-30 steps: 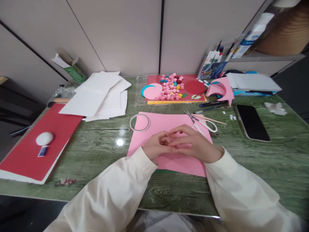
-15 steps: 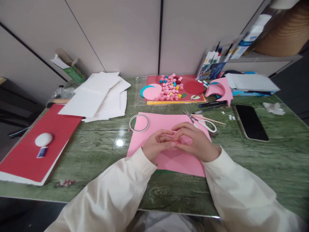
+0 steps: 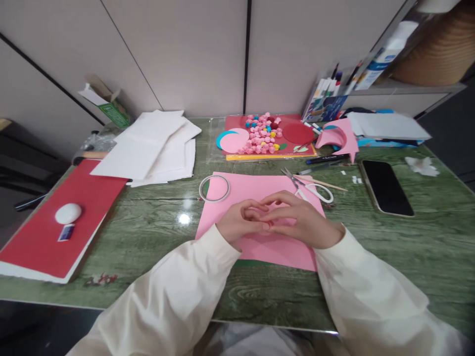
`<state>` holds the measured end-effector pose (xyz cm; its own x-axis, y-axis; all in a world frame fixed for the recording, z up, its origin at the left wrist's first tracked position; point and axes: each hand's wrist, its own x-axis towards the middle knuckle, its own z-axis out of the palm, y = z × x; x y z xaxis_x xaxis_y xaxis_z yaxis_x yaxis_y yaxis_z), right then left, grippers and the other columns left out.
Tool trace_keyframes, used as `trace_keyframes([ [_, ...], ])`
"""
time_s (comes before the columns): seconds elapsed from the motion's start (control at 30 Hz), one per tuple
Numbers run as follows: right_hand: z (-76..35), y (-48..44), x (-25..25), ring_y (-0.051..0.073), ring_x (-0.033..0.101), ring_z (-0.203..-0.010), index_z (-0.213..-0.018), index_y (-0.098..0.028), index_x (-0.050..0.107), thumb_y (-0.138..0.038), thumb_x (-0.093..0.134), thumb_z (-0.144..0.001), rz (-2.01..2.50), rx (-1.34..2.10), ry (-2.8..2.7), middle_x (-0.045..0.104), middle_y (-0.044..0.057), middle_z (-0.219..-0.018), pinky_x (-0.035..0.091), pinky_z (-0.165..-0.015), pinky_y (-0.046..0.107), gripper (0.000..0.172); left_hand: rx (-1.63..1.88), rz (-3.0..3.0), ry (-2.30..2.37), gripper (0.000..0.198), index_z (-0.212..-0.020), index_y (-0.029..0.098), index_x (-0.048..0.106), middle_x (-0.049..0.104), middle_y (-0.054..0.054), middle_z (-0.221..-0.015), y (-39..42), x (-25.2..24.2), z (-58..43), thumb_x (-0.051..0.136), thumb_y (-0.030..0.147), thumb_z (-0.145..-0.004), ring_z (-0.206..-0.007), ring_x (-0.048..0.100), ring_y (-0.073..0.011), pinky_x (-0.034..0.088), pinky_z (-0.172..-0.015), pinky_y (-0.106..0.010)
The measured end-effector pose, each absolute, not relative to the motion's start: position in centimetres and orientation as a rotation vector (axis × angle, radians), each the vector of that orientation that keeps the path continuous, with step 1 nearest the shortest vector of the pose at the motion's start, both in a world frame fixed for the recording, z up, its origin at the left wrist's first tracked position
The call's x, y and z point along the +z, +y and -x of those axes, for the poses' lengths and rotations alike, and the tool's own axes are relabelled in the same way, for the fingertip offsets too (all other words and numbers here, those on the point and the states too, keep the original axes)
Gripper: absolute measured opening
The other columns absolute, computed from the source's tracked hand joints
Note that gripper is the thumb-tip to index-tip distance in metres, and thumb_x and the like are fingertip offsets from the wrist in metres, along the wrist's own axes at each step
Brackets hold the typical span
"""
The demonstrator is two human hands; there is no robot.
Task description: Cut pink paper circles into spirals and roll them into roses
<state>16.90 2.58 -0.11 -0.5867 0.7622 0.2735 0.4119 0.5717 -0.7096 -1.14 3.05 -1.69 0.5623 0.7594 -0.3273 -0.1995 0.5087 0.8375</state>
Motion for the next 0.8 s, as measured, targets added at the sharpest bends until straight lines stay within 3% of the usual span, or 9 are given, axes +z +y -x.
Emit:
trace_keyframes([
  [0.17, -16.9, 2.7, -0.2, 0.021, 0.044, -0.109, -0.085, -0.024, 0.066, -0.025, 0.059, -0.076, 0.917, 0.884, -2.285, 0.05, 0.007, -0.113, 0.04, -0.091, 0.039, 0.011, 0.627, -0.891, 0.743, 0.038, -0.087, 0.013, 0.057, 0.065, 0.0, -0.062, 3.2, -1.9, 1.2, 0.073, 0.012, -0.053, -0.061, 0.063, -0.0131, 0.048, -0.067, -0.029],
  [0.5, -16.3, 2.4, 0.0, 0.02, 0.05, -0.102, -0.069, -0.021, 0.058, -0.019, 0.064, -0.069, 1.061, 0.782, -2.176, 0.052, 0.006, -0.106, 0.043, -0.085, 0.038, 0.007, 0.722, -0.855, 0.727, 0.033, -0.085, 0.013, 0.056, 0.066, -0.003, -0.074, 2.6, -2.2, 0.6, 0.072, 0.015, -0.056, -0.075, 0.062, -0.0155, 0.047, -0.073, -0.032],
  [0.8, -16.1, 2.4, -0.3, 0.019, 0.051, -0.098, -0.067, -0.02, 0.054, -0.018, 0.064, -0.067, 1.035, 0.84, -2.187, 0.053, 0.006, -0.102, 0.044, -0.084, 0.037, 0.01, 0.725, -0.808, 0.769, 0.034, -0.081, 0.013, 0.057, 0.064, 0.0, -0.066, 2.5, -2.8, 0.3, 0.074, 0.013, -0.052, -0.065, 0.061, -0.0131, 0.048, -0.067, -0.029],
])
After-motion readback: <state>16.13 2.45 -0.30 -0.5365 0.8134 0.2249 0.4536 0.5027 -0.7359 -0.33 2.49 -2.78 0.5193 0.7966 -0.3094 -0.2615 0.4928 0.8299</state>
